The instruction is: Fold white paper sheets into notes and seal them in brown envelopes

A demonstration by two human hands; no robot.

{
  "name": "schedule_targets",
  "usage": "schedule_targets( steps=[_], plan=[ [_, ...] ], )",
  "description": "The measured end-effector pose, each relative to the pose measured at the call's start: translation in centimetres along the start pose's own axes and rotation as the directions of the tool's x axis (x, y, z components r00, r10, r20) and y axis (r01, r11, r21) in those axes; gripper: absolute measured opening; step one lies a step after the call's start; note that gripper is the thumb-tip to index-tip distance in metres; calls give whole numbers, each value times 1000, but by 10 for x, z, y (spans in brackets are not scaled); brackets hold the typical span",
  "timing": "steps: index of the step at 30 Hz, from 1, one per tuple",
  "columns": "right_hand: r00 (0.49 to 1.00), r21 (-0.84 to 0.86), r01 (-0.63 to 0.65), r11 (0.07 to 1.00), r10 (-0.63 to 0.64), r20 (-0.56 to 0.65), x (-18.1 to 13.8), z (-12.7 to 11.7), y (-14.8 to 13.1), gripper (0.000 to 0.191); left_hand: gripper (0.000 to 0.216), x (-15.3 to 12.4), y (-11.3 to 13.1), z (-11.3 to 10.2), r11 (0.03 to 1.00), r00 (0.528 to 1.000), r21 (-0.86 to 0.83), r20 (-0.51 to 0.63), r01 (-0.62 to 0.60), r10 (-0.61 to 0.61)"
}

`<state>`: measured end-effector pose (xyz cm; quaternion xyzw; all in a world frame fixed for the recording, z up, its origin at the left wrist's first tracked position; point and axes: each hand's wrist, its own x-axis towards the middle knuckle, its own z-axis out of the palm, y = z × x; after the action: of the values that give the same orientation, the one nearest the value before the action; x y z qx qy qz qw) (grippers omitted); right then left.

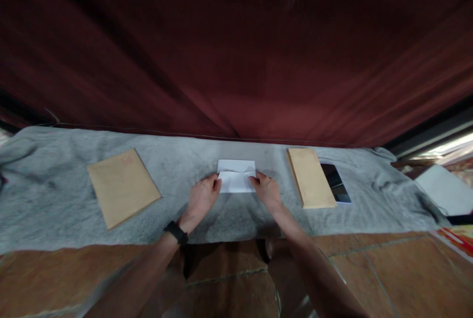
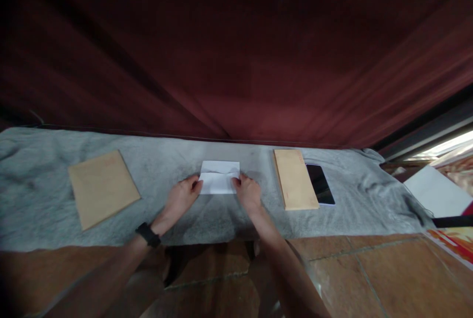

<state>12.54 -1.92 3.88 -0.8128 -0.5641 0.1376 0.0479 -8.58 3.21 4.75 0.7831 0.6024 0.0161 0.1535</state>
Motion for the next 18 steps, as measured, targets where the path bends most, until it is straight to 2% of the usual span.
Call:
schedule_targets(
  steps=[6, 13, 18],
  plan=[
    [996, -5, -71, 997, 71, -47, 12, 4, -7, 39, 35, 10, 6, 3, 997, 997, 27, -34, 71, -70],
    [987, -25, -136, 990, 133, -92, 18, 5, -14, 42, 34, 20, 12, -1, 988, 988, -39, -21, 150, -150],
    [979, -30, -176, 984, 172, -109, 23, 4, -18, 44, 34, 25, 15, -1, 981, 982, -82, -55, 176, -180]
  ],
)
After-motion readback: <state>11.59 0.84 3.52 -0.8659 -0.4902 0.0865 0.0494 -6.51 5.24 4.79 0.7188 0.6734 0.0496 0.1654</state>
